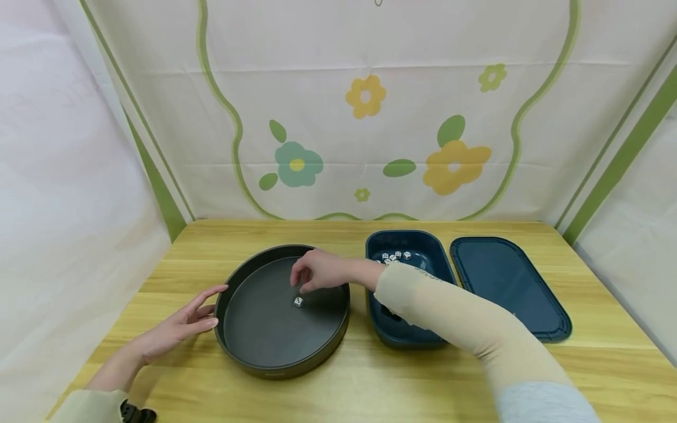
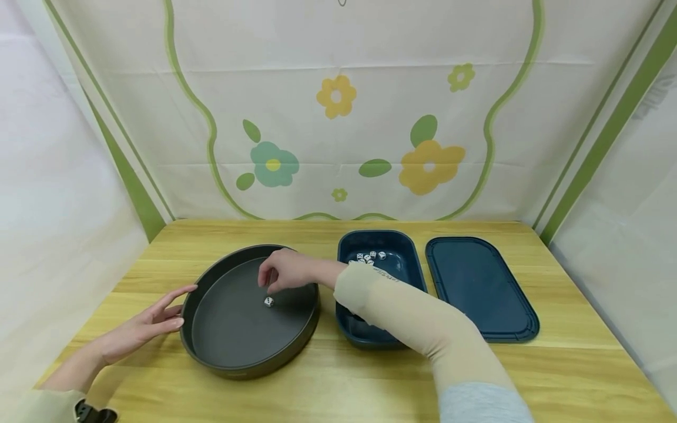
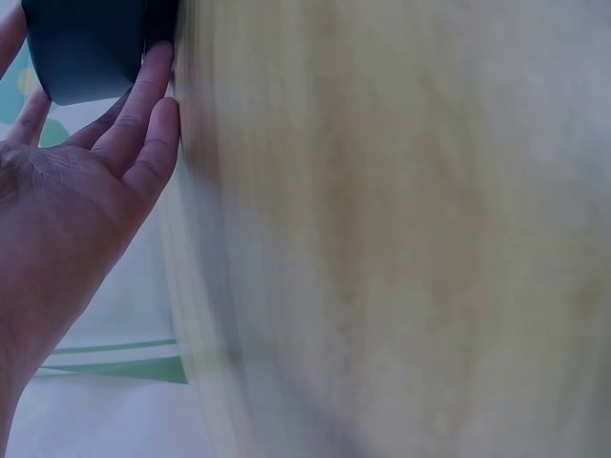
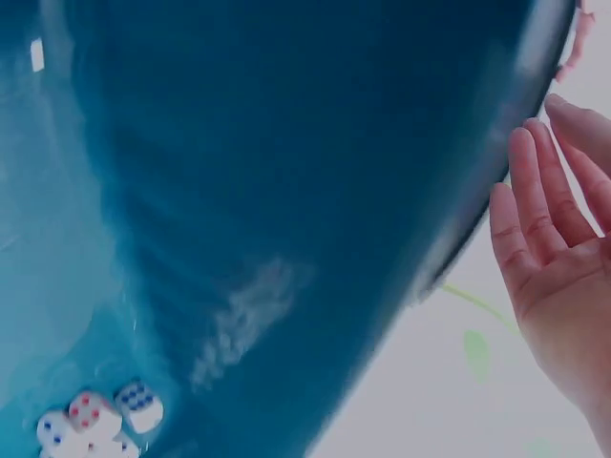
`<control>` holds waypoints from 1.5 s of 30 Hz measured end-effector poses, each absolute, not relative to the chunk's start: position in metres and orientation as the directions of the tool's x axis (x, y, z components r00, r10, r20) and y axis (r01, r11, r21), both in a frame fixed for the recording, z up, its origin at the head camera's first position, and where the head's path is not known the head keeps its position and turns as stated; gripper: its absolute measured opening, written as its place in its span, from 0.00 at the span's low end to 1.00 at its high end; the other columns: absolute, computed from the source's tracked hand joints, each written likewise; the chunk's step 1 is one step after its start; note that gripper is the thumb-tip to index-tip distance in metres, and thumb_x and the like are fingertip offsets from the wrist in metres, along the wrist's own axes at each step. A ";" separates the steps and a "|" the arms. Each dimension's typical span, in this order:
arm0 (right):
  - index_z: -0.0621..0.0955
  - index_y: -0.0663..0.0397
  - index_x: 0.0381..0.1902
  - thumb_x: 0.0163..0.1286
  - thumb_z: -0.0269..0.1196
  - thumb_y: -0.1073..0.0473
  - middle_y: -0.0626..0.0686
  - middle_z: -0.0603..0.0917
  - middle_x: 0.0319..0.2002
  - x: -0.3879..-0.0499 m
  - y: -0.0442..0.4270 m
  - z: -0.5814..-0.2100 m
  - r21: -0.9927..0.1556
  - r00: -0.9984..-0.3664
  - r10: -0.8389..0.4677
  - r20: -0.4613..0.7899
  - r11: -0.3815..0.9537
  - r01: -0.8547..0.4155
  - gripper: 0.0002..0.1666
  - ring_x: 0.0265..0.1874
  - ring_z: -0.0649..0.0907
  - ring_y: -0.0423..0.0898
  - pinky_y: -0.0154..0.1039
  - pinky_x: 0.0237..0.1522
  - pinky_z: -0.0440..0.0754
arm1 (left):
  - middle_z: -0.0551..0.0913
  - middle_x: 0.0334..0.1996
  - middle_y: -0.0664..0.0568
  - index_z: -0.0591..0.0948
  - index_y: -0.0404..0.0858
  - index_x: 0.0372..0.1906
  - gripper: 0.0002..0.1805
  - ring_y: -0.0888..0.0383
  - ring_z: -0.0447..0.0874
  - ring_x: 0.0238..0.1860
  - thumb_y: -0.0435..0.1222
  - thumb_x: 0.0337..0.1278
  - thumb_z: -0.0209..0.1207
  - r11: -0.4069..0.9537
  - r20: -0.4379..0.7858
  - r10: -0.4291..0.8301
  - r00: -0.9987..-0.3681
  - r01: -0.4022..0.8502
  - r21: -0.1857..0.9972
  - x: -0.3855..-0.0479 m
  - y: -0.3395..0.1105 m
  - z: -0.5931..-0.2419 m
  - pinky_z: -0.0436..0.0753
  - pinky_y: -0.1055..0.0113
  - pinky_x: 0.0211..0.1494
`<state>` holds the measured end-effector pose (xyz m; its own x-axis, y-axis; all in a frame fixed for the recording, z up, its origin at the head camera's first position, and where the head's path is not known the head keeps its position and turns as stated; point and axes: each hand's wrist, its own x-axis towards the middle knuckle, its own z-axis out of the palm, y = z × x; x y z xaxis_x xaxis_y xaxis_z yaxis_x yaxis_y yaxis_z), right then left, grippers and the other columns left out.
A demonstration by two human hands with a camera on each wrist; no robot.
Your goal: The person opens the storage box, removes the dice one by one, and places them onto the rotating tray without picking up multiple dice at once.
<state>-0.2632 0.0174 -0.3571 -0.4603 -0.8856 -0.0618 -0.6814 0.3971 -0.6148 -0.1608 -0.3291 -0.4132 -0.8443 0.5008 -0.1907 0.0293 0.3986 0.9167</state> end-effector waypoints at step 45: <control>0.81 0.60 0.50 0.64 0.68 0.62 0.53 0.80 0.50 -0.259 0.220 -0.364 -0.603 -0.743 -0.667 -0.050 0.613 -0.511 0.17 0.41 0.81 0.46 0.40 0.39 0.79 | 0.39 0.74 0.32 0.46 0.47 0.78 0.35 0.28 0.34 0.69 0.32 0.74 0.46 0.361 -0.190 0.517 -0.834 0.011 0.933 -0.161 -0.330 -0.412 0.70 0.73 0.53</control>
<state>-0.2588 0.2196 -0.3638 -0.7431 -0.6673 -0.0497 -0.5105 0.6134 -0.6026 -0.1611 -0.3298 -0.4119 -0.8344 0.5174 -0.1901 0.0112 0.3607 0.9326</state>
